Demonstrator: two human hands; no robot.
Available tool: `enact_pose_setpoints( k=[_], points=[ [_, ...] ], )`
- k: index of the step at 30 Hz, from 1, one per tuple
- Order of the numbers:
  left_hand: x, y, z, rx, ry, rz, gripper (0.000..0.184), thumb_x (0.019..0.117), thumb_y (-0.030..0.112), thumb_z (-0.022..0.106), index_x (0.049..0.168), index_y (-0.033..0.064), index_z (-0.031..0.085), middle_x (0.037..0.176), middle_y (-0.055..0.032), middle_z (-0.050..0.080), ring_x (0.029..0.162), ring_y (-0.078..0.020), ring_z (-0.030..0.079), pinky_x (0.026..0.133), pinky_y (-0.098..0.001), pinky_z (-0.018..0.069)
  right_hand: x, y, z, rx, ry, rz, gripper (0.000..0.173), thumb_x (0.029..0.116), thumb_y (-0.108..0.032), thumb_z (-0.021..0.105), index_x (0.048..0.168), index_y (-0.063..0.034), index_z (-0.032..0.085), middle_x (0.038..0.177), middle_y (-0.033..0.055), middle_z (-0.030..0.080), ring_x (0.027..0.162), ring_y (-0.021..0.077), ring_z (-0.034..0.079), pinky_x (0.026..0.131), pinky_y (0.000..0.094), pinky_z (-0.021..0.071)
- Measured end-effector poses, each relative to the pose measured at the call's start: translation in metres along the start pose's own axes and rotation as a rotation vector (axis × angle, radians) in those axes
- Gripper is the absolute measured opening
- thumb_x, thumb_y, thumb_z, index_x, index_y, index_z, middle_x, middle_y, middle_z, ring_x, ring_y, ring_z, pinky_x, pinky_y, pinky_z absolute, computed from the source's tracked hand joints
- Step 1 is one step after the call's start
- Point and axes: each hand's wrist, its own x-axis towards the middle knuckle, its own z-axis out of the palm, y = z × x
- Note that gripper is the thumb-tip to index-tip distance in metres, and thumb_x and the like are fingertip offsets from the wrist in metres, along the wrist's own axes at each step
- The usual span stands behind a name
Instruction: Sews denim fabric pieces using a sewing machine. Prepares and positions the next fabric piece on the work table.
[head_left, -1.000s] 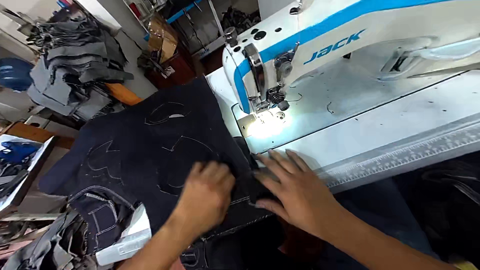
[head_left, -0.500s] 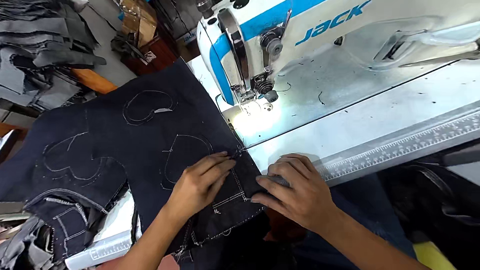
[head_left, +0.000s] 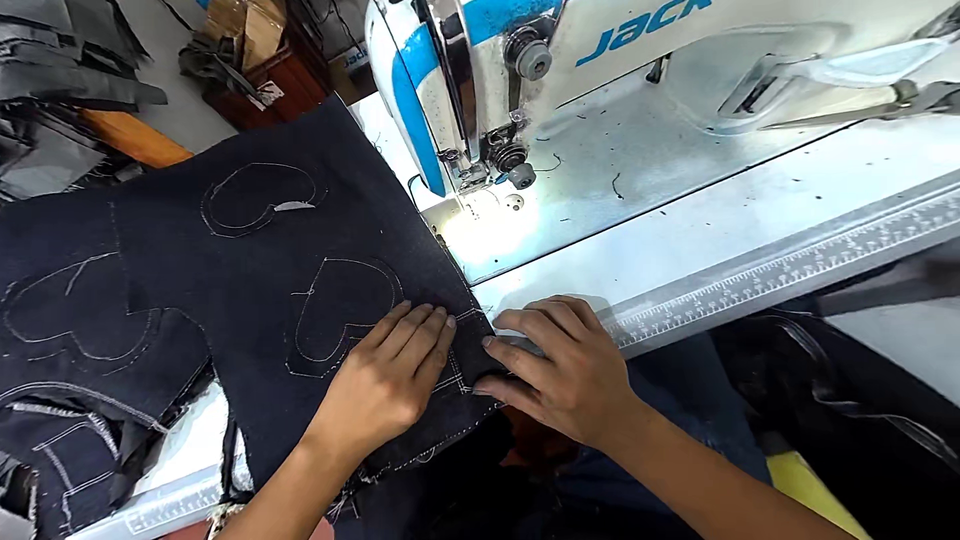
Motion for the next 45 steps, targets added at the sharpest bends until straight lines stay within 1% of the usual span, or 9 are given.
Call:
enact_pose_setpoints(
  k=[8, 11, 17, 25, 30, 33, 36, 39, 45],
  points=[
    [0.008, 0.006, -0.003, 0.076, -0.047, 0.056, 0.029, 0.1019, -0.001, 0.046, 0.118, -0.0042, 0.070, 0.115, -0.0160, 0.075, 0.109, -0.0276, 0.073, 0.097, -0.0363, 0.0575, 0.007, -0.001, -0.004, 0.025, -0.116, 0.014, 0.043, 0.1014, -0.059, 0.050, 0.095, -0.0222, 0.070, 0.136, -0.0096, 0.067, 0.128, 0.0161, 0.059, 0.103, 0.0424, 0.0448],
    [0.012, -0.015, -0.003, -0.176, -0.046, -0.028, 0.031, 0.1060, 0.017, 0.048, 0.115, 0.0047, 0.074, 0.115, -0.0102, 0.075, 0.112, -0.0221, 0.071, 0.096, -0.0355, 0.0586, 0.013, -0.001, -0.007, 0.033, -0.206, 0.033, 0.044, 0.1020, -0.061, 0.046, 0.093, -0.0223, 0.066, 0.132, -0.0106, 0.068, 0.126, 0.0179, 0.060, 0.099, 0.0463, 0.0458],
    [0.026, -0.026, 0.032, -0.281, -0.114, -0.533, 0.062, 0.1013, 0.060, 0.041, 0.142, 0.0173, 0.060, 0.163, 0.0046, 0.041, 0.157, -0.0281, 0.023, 0.120, -0.0723, 0.0178, 0.027, 0.018, -0.031, 0.067, -0.313, -0.038, 0.039, 0.1084, -0.046, 0.038, 0.100, -0.0222, 0.068, 0.118, -0.0064, 0.071, 0.112, 0.0210, 0.064, 0.091, 0.0453, 0.0502],
    [0.065, -0.050, 0.043, -0.267, -0.181, -0.380, 0.063, 0.0927, 0.065, 0.046, 0.131, 0.0189, 0.066, 0.160, 0.0021, 0.045, 0.153, -0.0435, 0.024, 0.106, -0.0866, 0.0155, 0.042, 0.053, -0.039, 0.166, -0.454, 0.007, 0.032, 0.1075, -0.037, 0.043, 0.109, -0.0269, 0.073, 0.121, -0.0127, 0.069, 0.107, 0.0128, 0.063, 0.083, 0.0358, 0.0501],
    [0.068, -0.080, 0.049, -0.351, -0.212, -0.286, 0.069, 0.0951, 0.070, 0.041, 0.140, 0.0197, 0.058, 0.160, 0.0022, 0.045, 0.155, -0.0374, 0.025, 0.110, -0.0848, 0.0113, 0.045, 0.049, -0.029, 0.128, -0.431, 0.019, 0.032, 0.1063, -0.039, 0.045, 0.113, -0.0318, 0.076, 0.122, -0.0169, 0.068, 0.107, 0.0106, 0.061, 0.085, 0.0343, 0.0484],
    [0.060, -0.068, 0.031, -0.173, -0.143, -0.241, 0.059, 0.1034, 0.058, 0.037, 0.141, 0.0204, 0.063, 0.157, -0.0038, 0.050, 0.150, -0.0409, 0.035, 0.111, -0.0822, 0.0200, 0.043, 0.048, -0.032, 0.108, -0.455, -0.006, 0.034, 0.1067, -0.040, 0.044, 0.118, -0.0334, 0.075, 0.128, -0.0165, 0.066, 0.113, 0.0135, 0.059, 0.088, 0.0367, 0.0477],
    [0.020, -0.027, 0.004, -0.364, 0.129, -0.071, 0.025, 0.0999, 0.015, 0.049, 0.101, 0.0156, 0.074, 0.119, -0.0043, 0.070, 0.123, -0.0245, 0.063, 0.113, -0.0581, 0.0428, 0.043, 0.050, -0.034, 0.110, -0.458, -0.023, 0.035, 0.1064, -0.038, 0.043, 0.120, -0.0325, 0.075, 0.130, -0.0146, 0.066, 0.112, 0.0158, 0.060, 0.085, 0.0373, 0.0484],
    [-0.002, -0.016, 0.017, -0.653, -0.005, 0.046, 0.039, 0.1041, 0.007, 0.044, 0.121, 0.0254, 0.074, 0.137, 0.0056, 0.066, 0.141, -0.0192, 0.051, 0.124, -0.0631, 0.0265, 0.051, 0.059, -0.034, 0.106, -0.469, -0.063, 0.033, 0.1050, -0.037, 0.047, 0.119, -0.0280, 0.075, 0.132, -0.0121, 0.066, 0.110, 0.0162, 0.061, 0.086, 0.0353, 0.0525],
    [0.022, -0.045, 0.028, -0.498, -0.099, 0.117, 0.051, 0.0962, -0.002, 0.048, 0.133, 0.0257, 0.070, 0.143, 0.0072, 0.063, 0.148, -0.0205, 0.043, 0.124, -0.0672, 0.0210, 0.089, 0.091, -0.020, 0.115, -0.478, -0.193, 0.032, 0.1008, -0.039, 0.053, 0.120, -0.0267, 0.076, 0.131, -0.0068, 0.067, 0.107, 0.0226, 0.062, 0.081, 0.0403, 0.0531]
  ],
)
